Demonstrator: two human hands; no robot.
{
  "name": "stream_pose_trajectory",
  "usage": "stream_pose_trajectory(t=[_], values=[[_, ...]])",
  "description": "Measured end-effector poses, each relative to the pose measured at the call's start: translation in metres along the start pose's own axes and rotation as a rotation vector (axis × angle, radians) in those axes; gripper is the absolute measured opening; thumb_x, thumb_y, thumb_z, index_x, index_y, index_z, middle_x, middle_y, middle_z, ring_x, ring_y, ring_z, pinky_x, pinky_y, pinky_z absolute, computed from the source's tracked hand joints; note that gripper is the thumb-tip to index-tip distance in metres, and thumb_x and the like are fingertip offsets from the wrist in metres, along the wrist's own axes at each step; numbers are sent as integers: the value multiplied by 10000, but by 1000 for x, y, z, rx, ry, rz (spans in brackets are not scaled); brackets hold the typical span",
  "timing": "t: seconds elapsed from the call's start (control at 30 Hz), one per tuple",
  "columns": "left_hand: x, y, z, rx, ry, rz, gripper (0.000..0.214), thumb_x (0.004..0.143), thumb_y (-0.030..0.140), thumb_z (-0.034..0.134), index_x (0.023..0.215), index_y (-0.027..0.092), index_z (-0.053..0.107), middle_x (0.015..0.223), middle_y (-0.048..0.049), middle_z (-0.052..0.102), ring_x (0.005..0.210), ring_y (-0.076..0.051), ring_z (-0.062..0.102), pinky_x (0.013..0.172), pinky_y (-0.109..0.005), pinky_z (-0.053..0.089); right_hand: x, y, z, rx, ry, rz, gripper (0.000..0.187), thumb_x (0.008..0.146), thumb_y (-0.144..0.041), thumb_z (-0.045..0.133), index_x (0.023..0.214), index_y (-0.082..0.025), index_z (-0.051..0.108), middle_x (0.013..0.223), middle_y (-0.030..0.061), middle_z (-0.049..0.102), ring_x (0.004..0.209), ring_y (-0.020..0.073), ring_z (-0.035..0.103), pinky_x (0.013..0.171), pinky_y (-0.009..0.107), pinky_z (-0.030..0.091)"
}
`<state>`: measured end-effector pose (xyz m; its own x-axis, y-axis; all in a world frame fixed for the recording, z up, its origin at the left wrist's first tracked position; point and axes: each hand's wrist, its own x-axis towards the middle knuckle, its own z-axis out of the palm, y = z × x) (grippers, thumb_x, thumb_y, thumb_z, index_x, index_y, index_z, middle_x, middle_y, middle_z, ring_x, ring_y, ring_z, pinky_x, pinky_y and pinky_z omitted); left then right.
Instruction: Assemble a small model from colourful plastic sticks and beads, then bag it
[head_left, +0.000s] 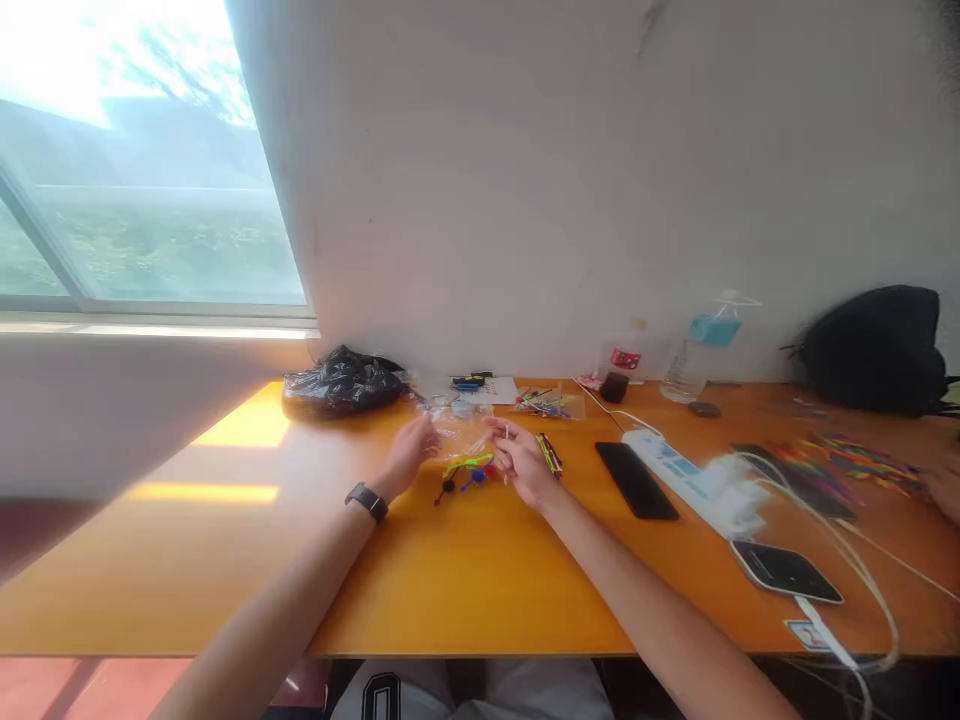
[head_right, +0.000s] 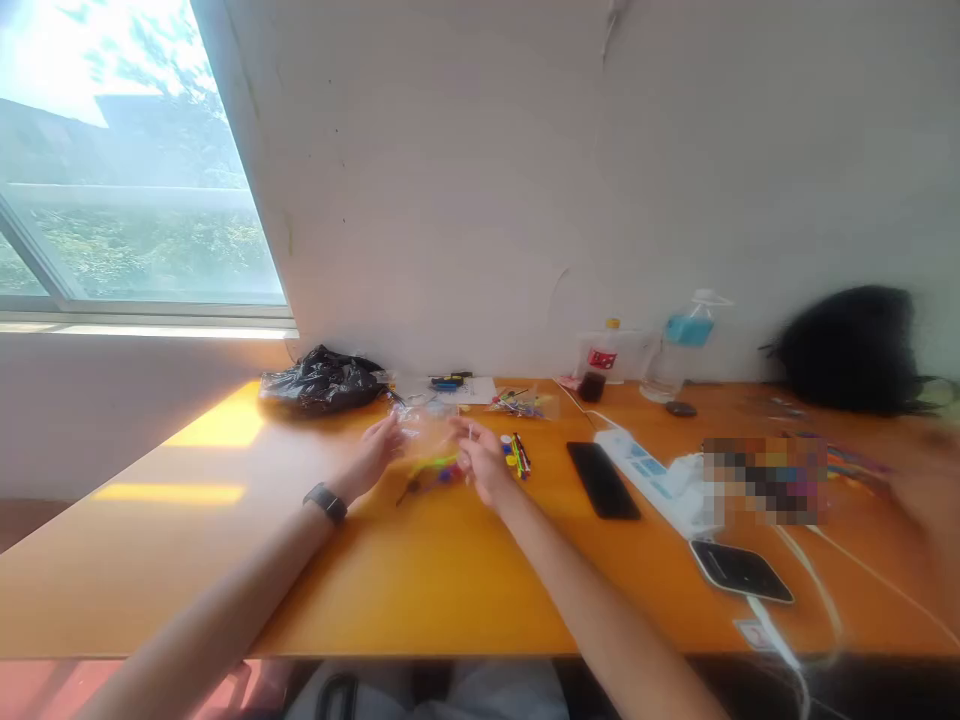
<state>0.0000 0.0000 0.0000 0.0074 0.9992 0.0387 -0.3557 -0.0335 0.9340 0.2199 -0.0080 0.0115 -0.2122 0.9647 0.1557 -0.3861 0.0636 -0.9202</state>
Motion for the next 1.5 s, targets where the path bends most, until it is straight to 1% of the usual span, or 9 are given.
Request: stream_pose_trajectory(t=[0.17, 0.3, 0.47, 0.67, 0.73, 0.93, 1.13, 1.33, 1.5], values=[[-2, -3, 3, 48, -83, 24, 493, 836, 638, 703, 845, 168, 552, 822, -42, 657, 643, -102, 565, 557, -201, 402, 1, 2, 0, -145, 76, -72, 388, 757, -399, 773, 1077, -210, 660, 700, -60, 523, 496, 70, 355, 452, 213, 259], [-3, -3, 5, 79, -118, 37, 505, 835, 646, 696, 830, 154, 580, 834, -62, 667, 635, -105, 555, 557, -210, 404, 2, 5, -1, -348, 187, -236, 419, 767, -376, 770, 1116, -227, 593, 717, -54, 559, 600, 119, 488, 574, 239, 394], [0, -4, 3, 99, -62, 86, 506, 830, 655, 690, 821, 158, 594, 802, -52, 655, 623, -103, 544, 558, -211, 400, 7, 4, -11, -567, 251, -330, 285, 858, -416, 616, 1045, -202, 635, 698, 6, 630, 623, 174, 557, 576, 275, 400], [5, -3, -2, 192, 185, 120, 535, 745, 660, 763, 854, 153, 632, 702, -15, 617, 518, -70, 454, 500, -200, 339, 9, 0, -15, -434, 134, -165, 384, 829, -468, 654, 1089, -186, 673, 809, 43, 737, 526, 121, 487, 521, 247, 349], [5, -2, -2, 230, 201, 119, 547, 733, 678, 762, 835, 155, 639, 663, 0, 590, 487, -63, 422, 468, -198, 297, 9, -2, -15, -415, 109, -122, 402, 799, -449, 695, 1101, -184, 685, 803, 35, 737, 515, 109, 472, 519, 240, 343], [5, -4, -2, 270, 212, 137, 589, 755, 735, 698, 837, 152, 673, 551, 40, 490, 417, -59, 351, 416, -206, 210, 8, -1, -17, -486, 71, -131, 442, 690, -424, 837, 1043, -193, 706, 818, 23, 707, 711, 171, 608, 661, 268, 457], [6, -5, -4, 302, 215, 134, 594, 755, 741, 693, 831, 152, 679, 537, 47, 457, 423, -67, 354, 413, -206, 211, 15, -1, -21, -598, 177, -306, 409, 728, -516, 815, 951, -195, 697, 827, 23, 654, 768, 188, 599, 725, 294, 477], [7, -5, -6, 347, 238, 132, 609, 763, 754, 670, 840, 151, 690, 575, 13, 541, 439, -74, 385, 430, -201, 222, 13, -15, -20, -457, 346, -359, 515, 949, -687, 451, 860, -210, 625, 717, 10, 568, 556, 134, 497, 506, 256, 415], [7, -3, -6, 344, 249, 115, 597, 772, 750, 669, 835, 156, 685, 597, 7, 555, 440, -67, 365, 431, -197, 216, 9, -28, -17, -470, 469, -473, 563, 931, -740, 436, 814, -214, 599, 816, 51, 619, 564, 120, 489, 470, 235, 388]])
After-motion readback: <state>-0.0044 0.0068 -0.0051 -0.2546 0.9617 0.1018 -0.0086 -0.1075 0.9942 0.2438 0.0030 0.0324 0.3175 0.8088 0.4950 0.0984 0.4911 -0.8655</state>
